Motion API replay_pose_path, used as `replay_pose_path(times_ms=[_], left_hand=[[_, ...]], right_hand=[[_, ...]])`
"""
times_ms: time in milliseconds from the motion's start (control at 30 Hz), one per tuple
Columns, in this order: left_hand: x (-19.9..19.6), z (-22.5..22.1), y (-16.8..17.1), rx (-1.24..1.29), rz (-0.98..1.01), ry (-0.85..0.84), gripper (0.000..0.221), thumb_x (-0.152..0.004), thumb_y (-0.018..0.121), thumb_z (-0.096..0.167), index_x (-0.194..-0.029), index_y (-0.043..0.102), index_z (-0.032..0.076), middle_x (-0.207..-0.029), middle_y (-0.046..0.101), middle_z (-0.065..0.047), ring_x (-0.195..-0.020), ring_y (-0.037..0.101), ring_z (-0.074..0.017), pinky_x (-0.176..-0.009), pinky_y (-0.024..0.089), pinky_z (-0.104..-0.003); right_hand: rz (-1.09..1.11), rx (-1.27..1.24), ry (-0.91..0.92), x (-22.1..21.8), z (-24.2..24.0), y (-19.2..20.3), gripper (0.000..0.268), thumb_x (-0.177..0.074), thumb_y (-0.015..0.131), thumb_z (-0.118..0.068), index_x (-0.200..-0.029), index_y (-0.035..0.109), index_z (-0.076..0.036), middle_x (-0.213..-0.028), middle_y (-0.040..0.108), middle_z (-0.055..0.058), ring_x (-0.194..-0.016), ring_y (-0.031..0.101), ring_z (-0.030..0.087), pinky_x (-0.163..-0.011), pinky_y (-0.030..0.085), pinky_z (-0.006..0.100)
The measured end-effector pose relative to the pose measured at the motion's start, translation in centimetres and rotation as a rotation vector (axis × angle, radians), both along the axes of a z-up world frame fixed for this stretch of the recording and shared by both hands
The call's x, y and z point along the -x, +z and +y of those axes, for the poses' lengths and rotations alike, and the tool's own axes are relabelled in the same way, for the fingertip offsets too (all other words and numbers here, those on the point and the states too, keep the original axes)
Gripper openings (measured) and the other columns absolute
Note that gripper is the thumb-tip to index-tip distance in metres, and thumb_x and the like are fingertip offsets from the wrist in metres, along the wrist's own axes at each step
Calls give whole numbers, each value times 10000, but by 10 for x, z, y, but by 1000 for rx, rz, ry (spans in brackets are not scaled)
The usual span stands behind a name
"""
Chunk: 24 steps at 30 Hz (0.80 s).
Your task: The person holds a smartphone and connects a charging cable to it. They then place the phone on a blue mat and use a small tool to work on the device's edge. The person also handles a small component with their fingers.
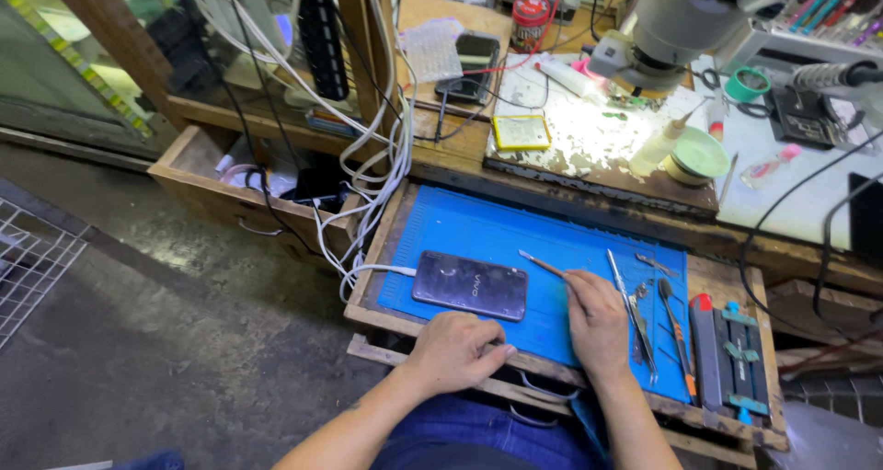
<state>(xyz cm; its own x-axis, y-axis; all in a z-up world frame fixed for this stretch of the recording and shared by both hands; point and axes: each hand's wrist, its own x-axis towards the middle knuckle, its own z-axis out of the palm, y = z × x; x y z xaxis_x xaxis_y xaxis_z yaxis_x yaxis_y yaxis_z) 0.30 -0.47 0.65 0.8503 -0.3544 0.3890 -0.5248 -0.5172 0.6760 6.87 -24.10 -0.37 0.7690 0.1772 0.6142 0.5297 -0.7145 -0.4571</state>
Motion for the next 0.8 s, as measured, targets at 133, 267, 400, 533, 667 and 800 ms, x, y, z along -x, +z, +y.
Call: replay_pose_path(times_ms=[133, 267, 400, 533, 667, 800], left_hand=[[1, 3, -3, 29, 2, 16, 214, -896, 729, 335, -816, 706, 137, -642, 652, -50, -644, 677, -272, -571, 489, -424], [1, 3, -10, 46, 42, 44, 215, -885, 735, 360, -851, 720, 148, -653, 652, -45, -649, 680, -263, -567, 499, -417], [3, 1, -18, 40, 23, 57, 238, -896, 737, 394, -880, 722, 157, -691, 655, -42, -682, 684, -254, -592, 508, -406], [5, 3, -19, 51, 30, 51, 254, -916, 730, 416, -931, 734, 162, -729, 660, -48, -717, 688, -254, -618, 518, -395], [6, 3, -20, 47, 57, 58, 254, -915, 734, 412, -936, 732, 158, -719, 656, -45, -711, 689, -254, -620, 519, -395], [6, 4, -24, 35, 51, 57, 236, -916, 735, 395, -906, 735, 159, -703, 660, -49, -694, 687, -263, -609, 508, -399]], right_hand=[[-67, 222, -12, -3, 14, 4, 359, -835, 708, -118, -1189, 699, -56, -1241, 664, 121, -1193, 591, 298, -1017, 403, 459], [-91, 414, -49, -8, 21, -3, 321, -817, 708, -182, -1133, 721, -124, -1211, 689, 35, -1208, 596, 244, -1064, 328, 498], [-26, 438, -80, -10, 16, -14, 237, -857, 690, -179, -1091, 724, -165, -1216, 688, -32, -1197, 605, 186, -1103, 338, 485], [-30, 423, -106, -11, 14, -21, 239, -845, 692, -193, -1081, 726, -180, -1217, 686, -46, -1195, 604, 175, -1125, 336, 492], [-42, 421, -134, -13, 14, -23, 300, -807, 693, -196, -1105, 726, -180, -1292, 659, 1, -1246, 581, 203, -1100, 322, 501], [-31, 454, -135, -14, 18, -25, 277, -798, 691, -187, -1072, 725, -172, -1289, 654, 0, -1258, 565, 205, -1113, 287, 539]])
